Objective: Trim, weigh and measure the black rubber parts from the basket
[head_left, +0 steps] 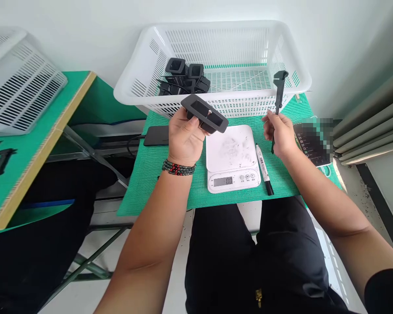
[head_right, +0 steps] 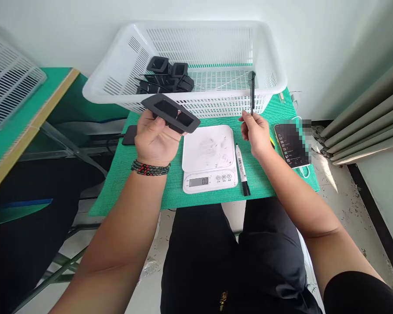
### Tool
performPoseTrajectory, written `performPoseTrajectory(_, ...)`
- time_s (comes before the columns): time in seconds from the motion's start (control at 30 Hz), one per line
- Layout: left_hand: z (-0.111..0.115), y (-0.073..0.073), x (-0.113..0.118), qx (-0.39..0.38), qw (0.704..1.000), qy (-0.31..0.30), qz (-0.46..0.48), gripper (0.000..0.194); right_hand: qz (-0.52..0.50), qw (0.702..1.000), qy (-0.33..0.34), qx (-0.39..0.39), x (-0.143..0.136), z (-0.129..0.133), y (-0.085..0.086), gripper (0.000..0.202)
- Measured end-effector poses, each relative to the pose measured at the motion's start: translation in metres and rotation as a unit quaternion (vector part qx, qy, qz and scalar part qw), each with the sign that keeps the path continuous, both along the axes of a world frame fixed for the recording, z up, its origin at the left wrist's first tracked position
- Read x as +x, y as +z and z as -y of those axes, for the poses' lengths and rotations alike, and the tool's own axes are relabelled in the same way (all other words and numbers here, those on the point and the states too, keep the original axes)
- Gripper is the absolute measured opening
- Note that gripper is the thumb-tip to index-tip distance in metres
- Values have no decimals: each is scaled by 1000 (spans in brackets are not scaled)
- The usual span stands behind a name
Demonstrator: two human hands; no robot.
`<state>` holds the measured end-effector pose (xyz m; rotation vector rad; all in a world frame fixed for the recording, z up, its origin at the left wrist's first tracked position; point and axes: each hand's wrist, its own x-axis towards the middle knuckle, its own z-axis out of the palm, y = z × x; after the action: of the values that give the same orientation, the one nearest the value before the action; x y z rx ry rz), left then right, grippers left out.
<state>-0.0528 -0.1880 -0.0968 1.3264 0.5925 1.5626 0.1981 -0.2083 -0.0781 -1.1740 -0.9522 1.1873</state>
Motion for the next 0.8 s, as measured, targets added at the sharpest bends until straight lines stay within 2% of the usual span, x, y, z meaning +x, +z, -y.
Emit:
performPoseTrajectory(0.37, 2, 2, 2, -11, 1000, -1, 9, 25, -2, 998, -69, -11, 14, -9, -8, 42)
performPoseTrajectory(0.6, 1, 2, 2, -11, 1000, -4, 1, 25, -5, 996, -80, 25, 9, -5, -1, 52)
performPoseTrajectory(0.67, 1, 2, 2, -11, 1000, -5, 5, 25, 3, 998, -63, 26, 6, -3, 3, 57)
performPoseTrajectory(0.8, 1, 3, 3, -17, 1000, 3, 6, 29, 19, 999, 24, -10, 5, -1, 10, 63)
